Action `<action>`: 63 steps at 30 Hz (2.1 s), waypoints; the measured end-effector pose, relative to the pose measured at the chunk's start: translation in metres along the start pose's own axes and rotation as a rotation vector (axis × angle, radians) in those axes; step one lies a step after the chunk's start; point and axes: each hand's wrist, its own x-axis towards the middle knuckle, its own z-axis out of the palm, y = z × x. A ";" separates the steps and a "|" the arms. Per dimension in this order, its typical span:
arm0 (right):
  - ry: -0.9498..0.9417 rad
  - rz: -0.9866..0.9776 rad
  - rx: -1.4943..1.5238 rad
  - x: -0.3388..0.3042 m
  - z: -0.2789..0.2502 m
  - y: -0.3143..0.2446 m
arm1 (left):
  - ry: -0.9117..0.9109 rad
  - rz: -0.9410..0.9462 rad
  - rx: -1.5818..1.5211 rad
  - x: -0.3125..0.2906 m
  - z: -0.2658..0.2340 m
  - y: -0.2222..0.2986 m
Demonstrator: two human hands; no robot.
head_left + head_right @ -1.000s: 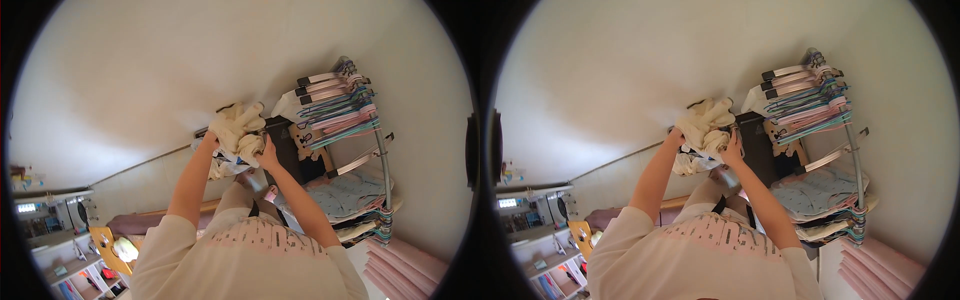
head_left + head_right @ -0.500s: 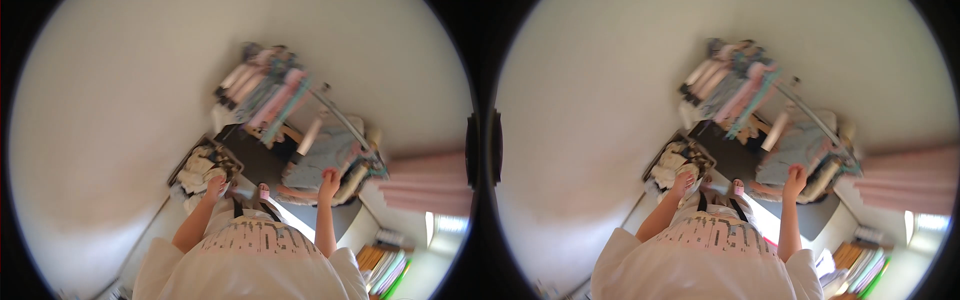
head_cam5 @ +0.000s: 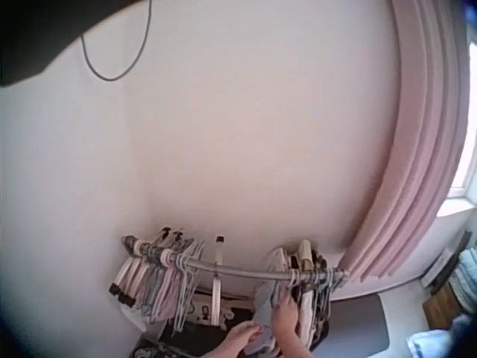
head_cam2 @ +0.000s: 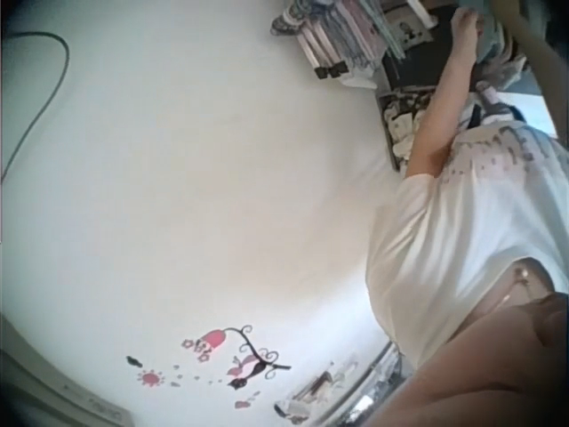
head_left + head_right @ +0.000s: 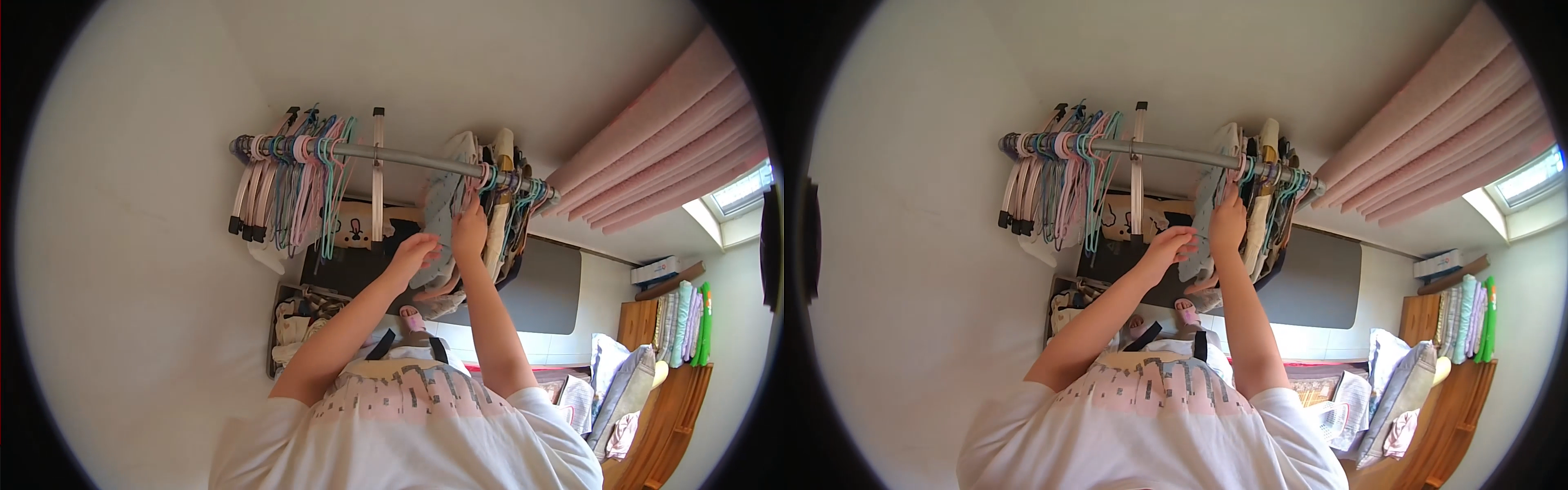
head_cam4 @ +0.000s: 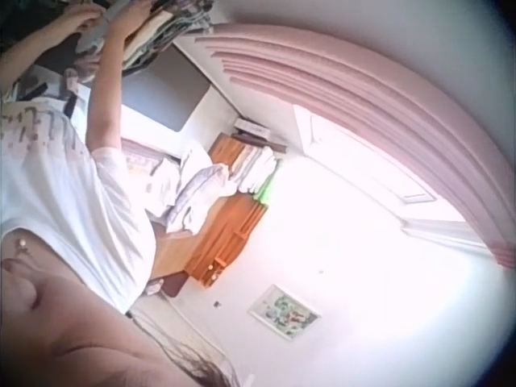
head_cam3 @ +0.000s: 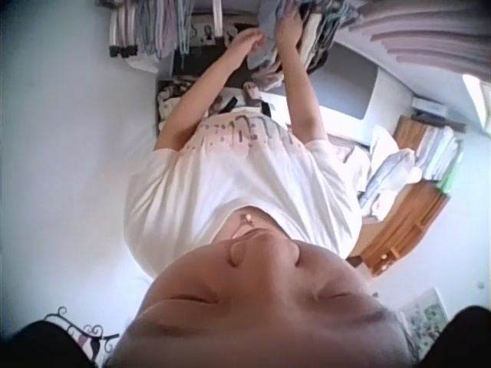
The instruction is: The person takes items of clothing off hangers from a clothing rack and places the clothes into a storage basket on the floor.
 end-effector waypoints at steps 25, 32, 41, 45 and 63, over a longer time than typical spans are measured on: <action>0.116 -0.010 -0.086 0.006 -0.006 -0.013 | 0.337 0.421 0.435 -0.032 -0.063 -0.024; -0.102 0.152 0.597 -0.002 -0.074 -0.071 | 0.851 0.833 1.366 -0.019 -0.083 0.039; -0.332 0.337 1.058 -0.051 -0.150 -0.051 | 0.831 0.501 1.044 -0.005 -0.160 0.025; -0.384 0.297 0.987 -0.061 -0.203 -0.056 | 0.924 0.699 1.189 -0.048 -0.119 0.048; -0.240 0.040 0.745 -0.072 -0.269 -0.063 | 0.183 0.734 0.655 -0.148 0.000 0.098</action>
